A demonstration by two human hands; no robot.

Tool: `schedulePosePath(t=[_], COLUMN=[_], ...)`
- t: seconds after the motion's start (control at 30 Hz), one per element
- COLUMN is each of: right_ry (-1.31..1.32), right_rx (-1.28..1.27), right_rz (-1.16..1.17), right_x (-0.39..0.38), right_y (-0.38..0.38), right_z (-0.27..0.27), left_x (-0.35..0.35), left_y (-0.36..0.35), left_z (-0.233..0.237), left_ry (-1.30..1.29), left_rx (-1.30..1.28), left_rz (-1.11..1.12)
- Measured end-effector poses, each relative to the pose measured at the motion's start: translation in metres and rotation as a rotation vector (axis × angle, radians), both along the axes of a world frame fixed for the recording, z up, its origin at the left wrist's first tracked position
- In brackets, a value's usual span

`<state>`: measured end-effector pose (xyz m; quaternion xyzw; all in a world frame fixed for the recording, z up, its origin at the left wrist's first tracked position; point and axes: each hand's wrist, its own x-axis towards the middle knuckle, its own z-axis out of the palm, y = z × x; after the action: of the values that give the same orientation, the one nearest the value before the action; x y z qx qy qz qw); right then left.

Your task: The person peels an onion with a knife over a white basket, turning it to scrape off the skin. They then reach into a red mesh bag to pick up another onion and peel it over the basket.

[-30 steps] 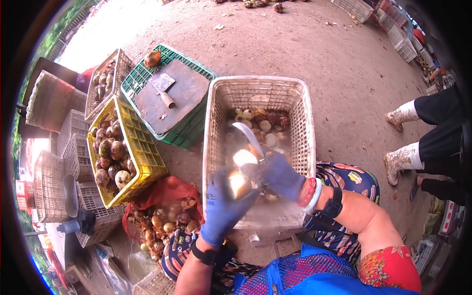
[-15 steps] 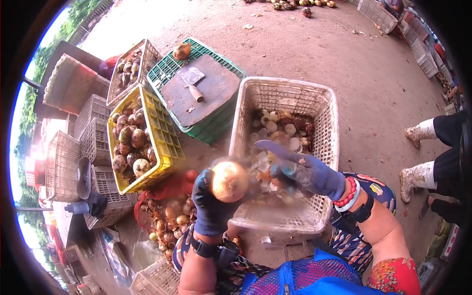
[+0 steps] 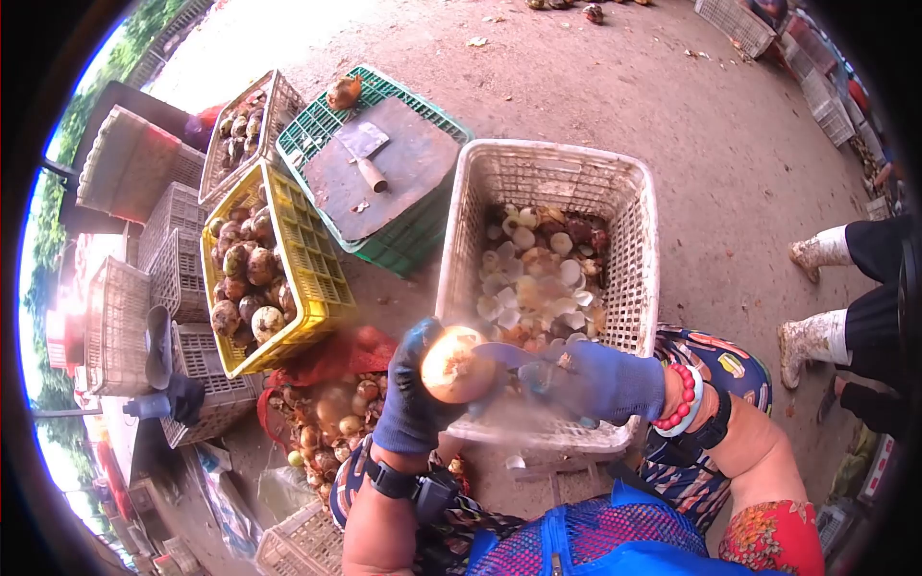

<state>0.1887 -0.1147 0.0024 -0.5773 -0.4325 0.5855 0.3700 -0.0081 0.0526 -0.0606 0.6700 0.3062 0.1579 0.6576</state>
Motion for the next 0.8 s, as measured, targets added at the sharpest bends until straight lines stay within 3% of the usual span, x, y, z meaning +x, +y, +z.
schedulePosePath(t=[0.1,0.13,0.2,0.23,0.27,0.33,0.43,0.5,0.53,0.6,0.67,0.7,0.77,0.8], right_ry=[0.042,0.088,0.198,0.249,0.474,0.585,0.956,1.236,1.354,1.519,0.751,0.367,-0.071,-0.156], right_rx=[-0.415,-0.519,-0.193,-0.028,-0.336,-0.348,-0.371,-0.362,-0.349,-0.311,-0.304,-0.294,0.275,0.375], right_rz=[0.106,-0.046,-0.257,-0.356,-0.352,-0.347,-0.454,-0.489,-0.461,-0.435,-0.322,-0.257,-0.281,-0.291], right_x=[-0.005,-0.019,-0.050,-0.059,-0.053,-0.051,-0.066,-0.076,-0.078,-0.077,-0.065,-0.060,-0.067,-0.069], right_y=[0.010,0.010,-0.008,-0.012,-0.008,-0.005,-0.003,-0.007,-0.007,-0.004,0.000,0.001,-0.003,-0.004], right_z=[0.025,0.034,-0.011,-0.025,-0.008,-0.007,0.000,-0.006,-0.021,-0.026,-0.011,-0.003,-0.049,-0.057], left_x=[0.003,0.013,0.029,0.034,0.038,0.032,0.035,0.046,0.050,0.051,0.044,0.042,0.040,0.038], left_y=[0.002,-0.005,-0.019,-0.026,-0.032,-0.016,-0.013,-0.037,-0.045,-0.043,-0.026,-0.024,-0.023,-0.023], left_z=[0.011,0.019,0.026,0.031,0.037,0.018,0.012,0.024,0.026,0.027,0.022,0.022,0.029,0.033], left_ry=[-0.066,-0.154,-0.399,-0.384,-0.371,-0.342,-0.316,-0.349,-0.326,-0.340,-0.405,-0.408,-0.416,-0.422], left_rx=[-0.148,-0.411,-0.896,-0.761,-0.622,-0.968,-0.982,-0.763,-0.529,-0.487,-0.881,-0.895,-0.924,-0.973], left_rz=[-0.100,0.010,0.151,0.173,0.196,0.187,0.132,0.306,0.332,0.315,0.223,0.216,0.201,0.244])
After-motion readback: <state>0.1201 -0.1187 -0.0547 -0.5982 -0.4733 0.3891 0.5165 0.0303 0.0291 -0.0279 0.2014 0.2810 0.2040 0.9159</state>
